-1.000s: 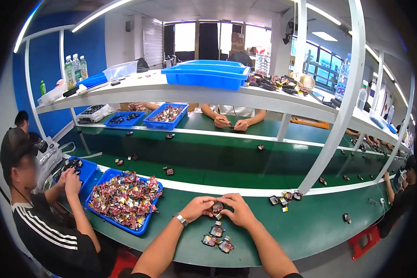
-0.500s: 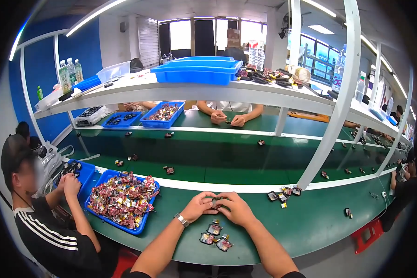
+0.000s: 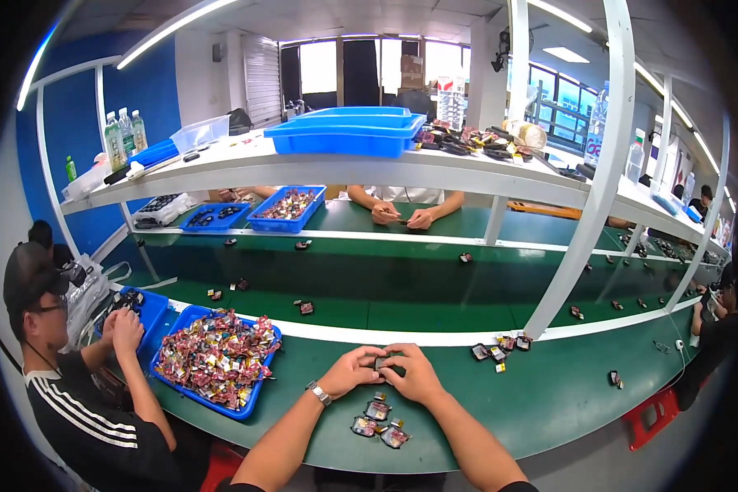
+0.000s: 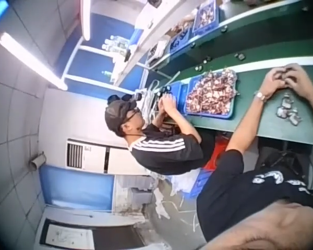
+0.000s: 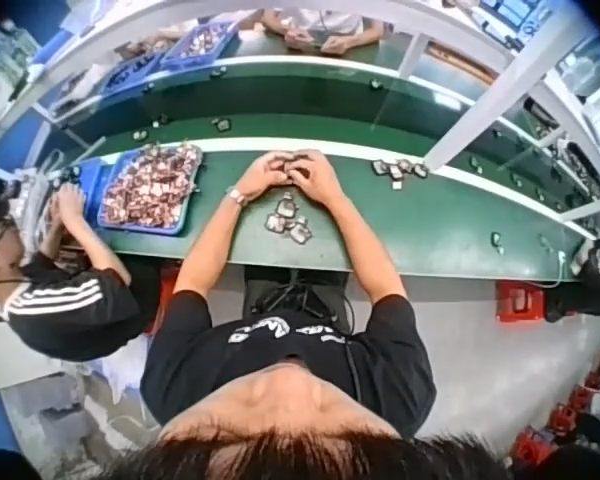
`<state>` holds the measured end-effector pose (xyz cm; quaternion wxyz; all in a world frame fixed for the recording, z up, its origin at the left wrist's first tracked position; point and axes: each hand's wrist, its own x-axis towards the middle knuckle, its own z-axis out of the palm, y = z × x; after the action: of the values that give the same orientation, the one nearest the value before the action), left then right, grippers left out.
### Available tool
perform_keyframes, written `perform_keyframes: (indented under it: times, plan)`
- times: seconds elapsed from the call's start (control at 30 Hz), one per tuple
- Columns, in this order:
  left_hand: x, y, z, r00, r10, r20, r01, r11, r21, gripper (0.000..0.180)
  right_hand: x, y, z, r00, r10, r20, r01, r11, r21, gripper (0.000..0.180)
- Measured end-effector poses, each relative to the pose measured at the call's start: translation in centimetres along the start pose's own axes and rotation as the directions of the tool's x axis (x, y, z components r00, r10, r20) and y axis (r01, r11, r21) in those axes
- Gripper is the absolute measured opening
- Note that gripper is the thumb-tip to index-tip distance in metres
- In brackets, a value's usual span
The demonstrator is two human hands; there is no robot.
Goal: Sorting and assembling small electronic components on a conveyor belt in a factory setting.
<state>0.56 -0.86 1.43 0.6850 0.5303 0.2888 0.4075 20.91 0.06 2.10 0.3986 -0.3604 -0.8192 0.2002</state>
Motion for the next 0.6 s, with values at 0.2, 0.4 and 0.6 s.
perform_keyframes:
  times: [0.2, 0.4, 0.6]
  plan:
    - [0.0, -0.4, -0.2, 0.997, -0.067, -0.025, 0.066, 0.997, -0.044, 0.034, -0.2, -0.1, -0.1, 0.997, 0.009, 0.071, -0.013, 0.998, 0.057, 0.013]
    - [0.3, -0.6, -0.2, 0.998, -0.023, -0.056, 0.019, 0.997, -0.08, 0.03, -0.2, -0.1, -0.2, 1.0, -0.02, 0.014, 0.019, 0.996, 0.086, 0.011]
    - [0.4, -1.2, -0.7, 0.997, -0.042, -0.067, 0.032, 0.989, -0.146, 0.027, -0.3, -0.7, 1.2, 0.993, -0.009, -0.117, 0.009, 1.0, 0.002, 0.012]
